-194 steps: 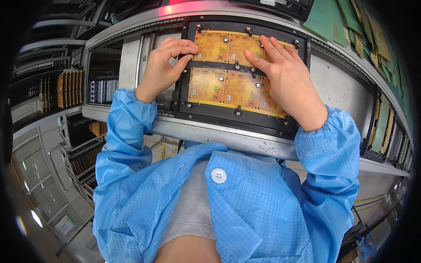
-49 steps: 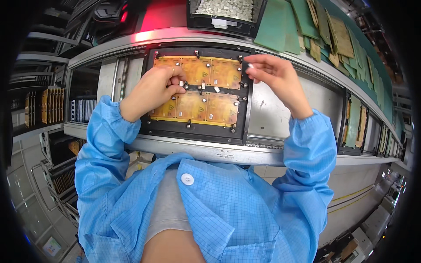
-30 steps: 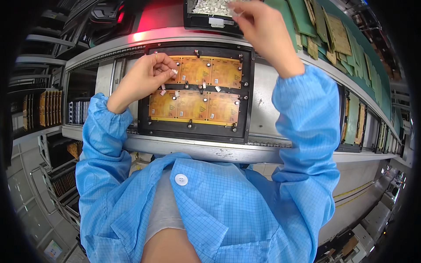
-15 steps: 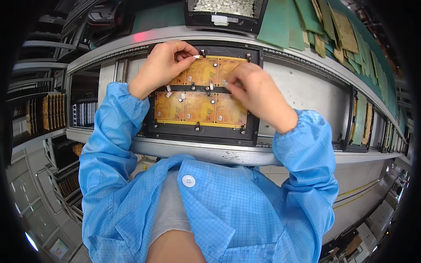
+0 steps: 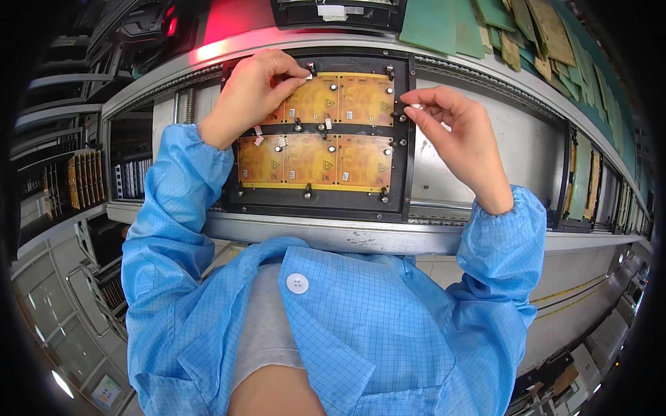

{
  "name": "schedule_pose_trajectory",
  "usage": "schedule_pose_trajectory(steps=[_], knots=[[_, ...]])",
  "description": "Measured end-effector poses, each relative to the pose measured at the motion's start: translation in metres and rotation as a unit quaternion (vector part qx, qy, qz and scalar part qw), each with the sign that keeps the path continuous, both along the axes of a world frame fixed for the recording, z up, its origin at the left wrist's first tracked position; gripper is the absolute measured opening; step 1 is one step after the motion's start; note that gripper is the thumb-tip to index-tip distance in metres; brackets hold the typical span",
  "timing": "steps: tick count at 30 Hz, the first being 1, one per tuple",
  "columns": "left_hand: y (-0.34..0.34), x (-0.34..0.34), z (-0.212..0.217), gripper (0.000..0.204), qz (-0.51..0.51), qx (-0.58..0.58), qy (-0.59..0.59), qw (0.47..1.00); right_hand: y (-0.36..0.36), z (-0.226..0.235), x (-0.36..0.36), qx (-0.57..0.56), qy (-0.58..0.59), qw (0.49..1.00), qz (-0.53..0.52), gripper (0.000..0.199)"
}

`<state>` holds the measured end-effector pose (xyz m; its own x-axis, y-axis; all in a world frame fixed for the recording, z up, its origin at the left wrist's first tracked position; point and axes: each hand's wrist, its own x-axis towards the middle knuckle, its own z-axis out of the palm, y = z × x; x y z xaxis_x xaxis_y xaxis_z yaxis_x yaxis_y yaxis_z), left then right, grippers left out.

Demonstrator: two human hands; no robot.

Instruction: Assembling and inspecting electronic components on circuit boards at a manual assembly station.

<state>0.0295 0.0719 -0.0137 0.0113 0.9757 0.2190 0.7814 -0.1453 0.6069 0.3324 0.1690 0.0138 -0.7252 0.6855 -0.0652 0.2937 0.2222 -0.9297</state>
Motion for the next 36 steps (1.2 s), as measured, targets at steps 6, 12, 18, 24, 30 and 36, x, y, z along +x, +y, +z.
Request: schedule_pose_trajectory(steps=[6,12,18,24,30,36], knots=[[-0.004,0.0,0.0,0.022,-0.039,0.06,0.113,0.991,0.018,-0.004,-0.024,0.036,-0.013,0.999,-0.002,0.016],[-0.029,0.011,0.035,0.017,0.033,-0.046,-0.021,0.998,0.03,-0.009,-0.061,0.385,-0.033,0.919,0.077,0.012],[-0.08,0.029,0.021,0.021,0.023,-0.05,0.085,0.995,0.034,-0.019,-0.076,0.385,-0.057,0.917,0.085,0.012],[-0.082,0.029,0.026,0.016,0.062,-0.104,-0.123,0.985,0.033,-0.018,-0.081,0.42,-0.059,0.897,0.123,0.011],[-0.088,0.019,0.034,0.023,0.094,-0.164,-0.23,0.955,0.033,-0.022,-0.078,0.424,-0.067,0.895,0.12,0.011],[-0.093,0.01,0.038,0.02,0.091,-0.239,-0.342,0.904,0.031,-0.021,-0.076,0.416,-0.057,0.899,0.128,0.012]])
